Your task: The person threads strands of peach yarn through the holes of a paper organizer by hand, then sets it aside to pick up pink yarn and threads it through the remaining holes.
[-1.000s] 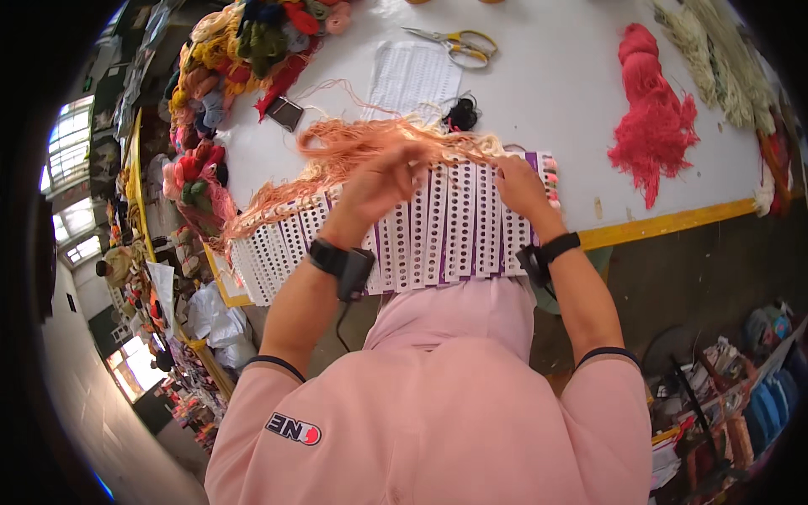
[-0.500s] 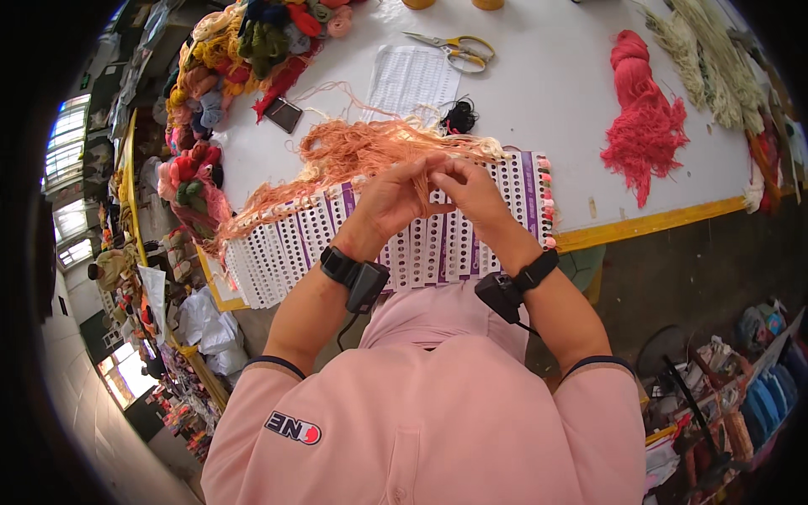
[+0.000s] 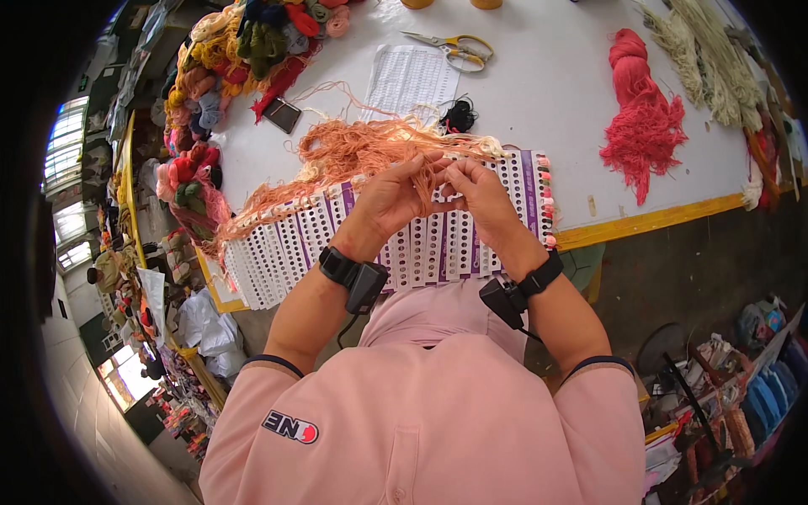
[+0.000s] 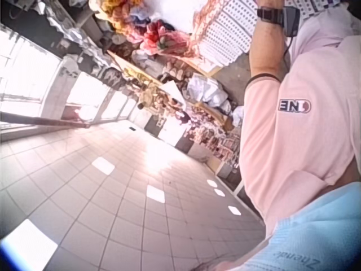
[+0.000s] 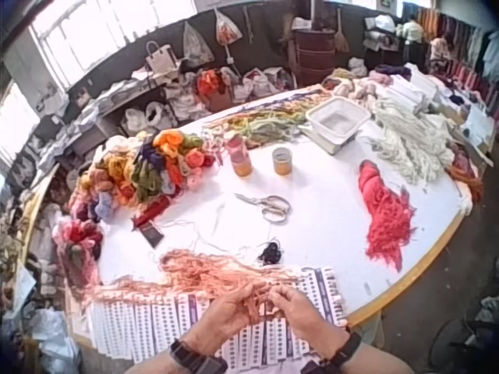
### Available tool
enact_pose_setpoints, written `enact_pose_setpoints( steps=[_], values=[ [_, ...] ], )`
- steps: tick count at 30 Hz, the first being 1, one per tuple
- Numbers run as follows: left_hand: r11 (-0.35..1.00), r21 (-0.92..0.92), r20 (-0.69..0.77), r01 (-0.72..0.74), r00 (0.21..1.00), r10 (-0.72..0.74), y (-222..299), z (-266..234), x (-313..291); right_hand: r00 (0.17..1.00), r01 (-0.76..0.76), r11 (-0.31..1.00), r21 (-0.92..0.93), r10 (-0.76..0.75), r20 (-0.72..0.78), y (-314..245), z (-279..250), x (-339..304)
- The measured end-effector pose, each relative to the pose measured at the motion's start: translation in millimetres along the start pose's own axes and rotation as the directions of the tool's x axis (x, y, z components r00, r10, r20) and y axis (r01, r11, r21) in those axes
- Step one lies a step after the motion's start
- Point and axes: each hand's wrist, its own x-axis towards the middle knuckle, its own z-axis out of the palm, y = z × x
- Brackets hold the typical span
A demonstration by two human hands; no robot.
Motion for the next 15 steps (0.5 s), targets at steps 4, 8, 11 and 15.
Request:
enact_pose_setpoints(
  steps=[4, 8, 11, 15],
  values=[
    [0.998, 0.054, -0.014, 0.017, 1.000, -0.016, 1.5, 2.6, -1.5, 0.997, -0.005, 0.997, -0.072, 0.011, 0.082, 0.9, -3.7, 2.1],
    [0.996, 0.084, 0.010, 0.029, 1.000, -0.030, 0.4, 1.6, -1.6, 1.000, 0.017, 0.999, -0.029, -0.017, -0.012, 1.1, 8.6, 5.4],
    [0.995, 0.098, 0.032, 0.025, 0.999, -0.029, 0.9, 6.3, -3.1, 0.999, 0.033, 0.998, 0.044, -0.032, -0.026, -2.5, 9.6, 4.7],
    [0.996, 0.093, -0.002, -0.002, 1.000, 0.002, 2.3, 16.9, -6.8, 0.999, 0.046, 0.997, 0.067, -0.046, 0.004, 4.5, -8.9, 8.6]
  ],
)
